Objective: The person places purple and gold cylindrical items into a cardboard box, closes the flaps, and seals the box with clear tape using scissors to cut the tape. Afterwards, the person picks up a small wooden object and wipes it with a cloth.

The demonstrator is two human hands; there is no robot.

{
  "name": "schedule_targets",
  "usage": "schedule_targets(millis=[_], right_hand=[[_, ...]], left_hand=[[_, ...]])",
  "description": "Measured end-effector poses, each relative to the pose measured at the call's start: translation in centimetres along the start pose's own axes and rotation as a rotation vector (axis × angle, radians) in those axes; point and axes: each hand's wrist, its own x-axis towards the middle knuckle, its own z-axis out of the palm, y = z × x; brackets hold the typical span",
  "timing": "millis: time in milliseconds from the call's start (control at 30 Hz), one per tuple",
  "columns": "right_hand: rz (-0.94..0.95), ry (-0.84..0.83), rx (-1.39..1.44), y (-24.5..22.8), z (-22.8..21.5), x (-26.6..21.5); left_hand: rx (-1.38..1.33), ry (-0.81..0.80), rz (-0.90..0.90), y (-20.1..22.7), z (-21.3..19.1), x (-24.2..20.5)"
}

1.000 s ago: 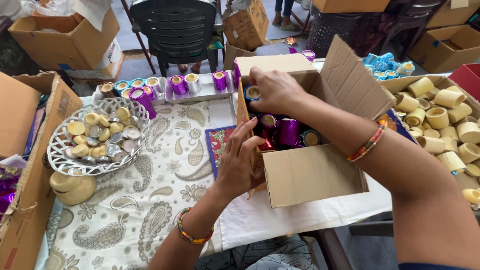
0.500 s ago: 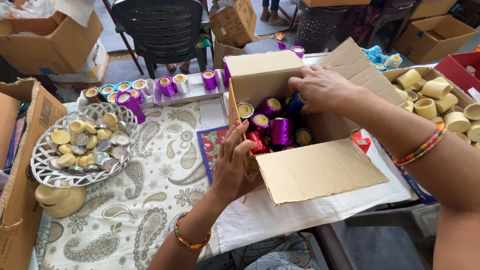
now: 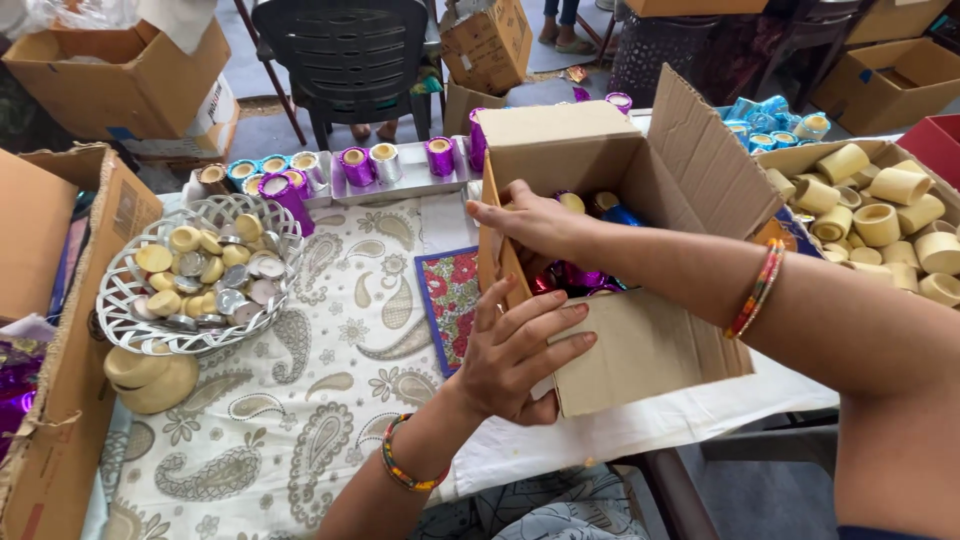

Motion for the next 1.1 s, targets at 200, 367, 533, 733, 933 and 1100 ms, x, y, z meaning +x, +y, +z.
schedule_targets(millis=[200,367,533,733,933,1100], right_hand=[[0.085,-0.059,0.258,0.3,0.3,0.0],[0.069,-0.099,0.289,0.2,0.6,0.1],[0.031,-0.118,0.234,1.2,1.0,1.8],[0.127,-0.033,0.265,0.6,0.9,1.2],[0.110,-0.075,0.338,1.1,0.6,1.0],[0.107,-0.203,0.403,3.1,-0.2,1.9]], left_hand=[[0.170,0.008,0.127,-1.3,2.0,-1.6],[0.154,0.005,0.141,-1.4,2.2,-1.8],[0.206,-0.047,0.157,-1.4,1.3,-1.5],[0.193,-0.037,0.179,-1.5,0.6,-1.1],[0.088,-0.021,0.143,-1.5,-0.7,0.4],[0.030,0.041,0.222,-2.5,0.2,0.4]])
